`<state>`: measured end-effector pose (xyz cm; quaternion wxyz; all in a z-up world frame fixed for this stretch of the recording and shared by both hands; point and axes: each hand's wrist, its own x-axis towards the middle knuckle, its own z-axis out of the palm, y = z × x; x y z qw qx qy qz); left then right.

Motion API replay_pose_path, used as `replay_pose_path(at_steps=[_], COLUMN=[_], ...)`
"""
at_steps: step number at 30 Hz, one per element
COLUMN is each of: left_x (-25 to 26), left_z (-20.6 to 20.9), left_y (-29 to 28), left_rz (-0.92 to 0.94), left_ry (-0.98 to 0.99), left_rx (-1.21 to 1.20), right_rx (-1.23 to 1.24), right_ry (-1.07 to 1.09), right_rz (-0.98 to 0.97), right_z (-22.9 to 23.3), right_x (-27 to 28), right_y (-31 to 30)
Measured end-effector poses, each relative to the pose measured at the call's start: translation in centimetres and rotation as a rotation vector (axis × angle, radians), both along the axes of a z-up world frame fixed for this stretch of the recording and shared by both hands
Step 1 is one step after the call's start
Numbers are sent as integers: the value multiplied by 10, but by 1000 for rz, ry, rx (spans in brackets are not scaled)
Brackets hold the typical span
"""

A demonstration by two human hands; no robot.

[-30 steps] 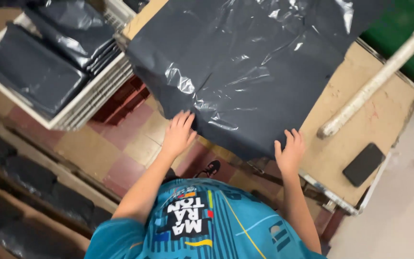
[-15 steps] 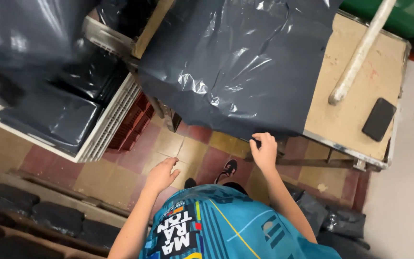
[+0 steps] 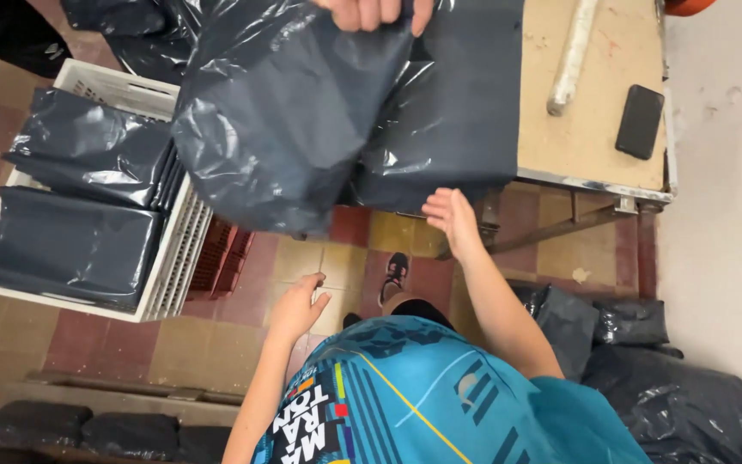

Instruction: The person repeatedly retrieves black poly mailers from a conveyor belt, unfolds them on a wooden table, folds them in half, and places them into a white plastic basket. The process is repeated multiple times throughout the clip.

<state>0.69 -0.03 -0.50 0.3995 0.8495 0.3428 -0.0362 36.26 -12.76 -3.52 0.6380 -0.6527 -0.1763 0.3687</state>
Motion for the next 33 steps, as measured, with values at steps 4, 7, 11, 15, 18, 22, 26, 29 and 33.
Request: replay_pose_path(at_steps=[4, 7, 11, 15, 18, 22, 26, 29, 33], left_x=[2, -1, 0, 9, 22, 38, 69, 105, 156], left_z=[-17, -16, 1, 4, 4, -11, -14, -2, 18], left_y=[3, 5, 13, 17, 23, 35, 63, 88, 115], left_rz=[21, 59, 103, 110, 119, 144, 218, 274, 347], left_ry=[44, 103, 132, 147, 142, 128, 67, -19, -56], left_rx=[29, 61, 98, 84, 48, 58, 140, 207, 303], right_rx=[100, 127, 110, 56, -15, -325, -475, -479, -401], right_ry=[78, 62, -39, -34, -5, -216, -222, -278, -420], right_rz=[-72, -74, 21, 6, 22, -72, -86, -61, -33], right_z=[38, 48, 57, 42, 36, 55, 56, 37, 25], right_x=[38, 84, 139, 183, 206, 212, 250, 308, 384], right_y=[15, 29, 60, 95, 118, 150, 188, 233, 298])
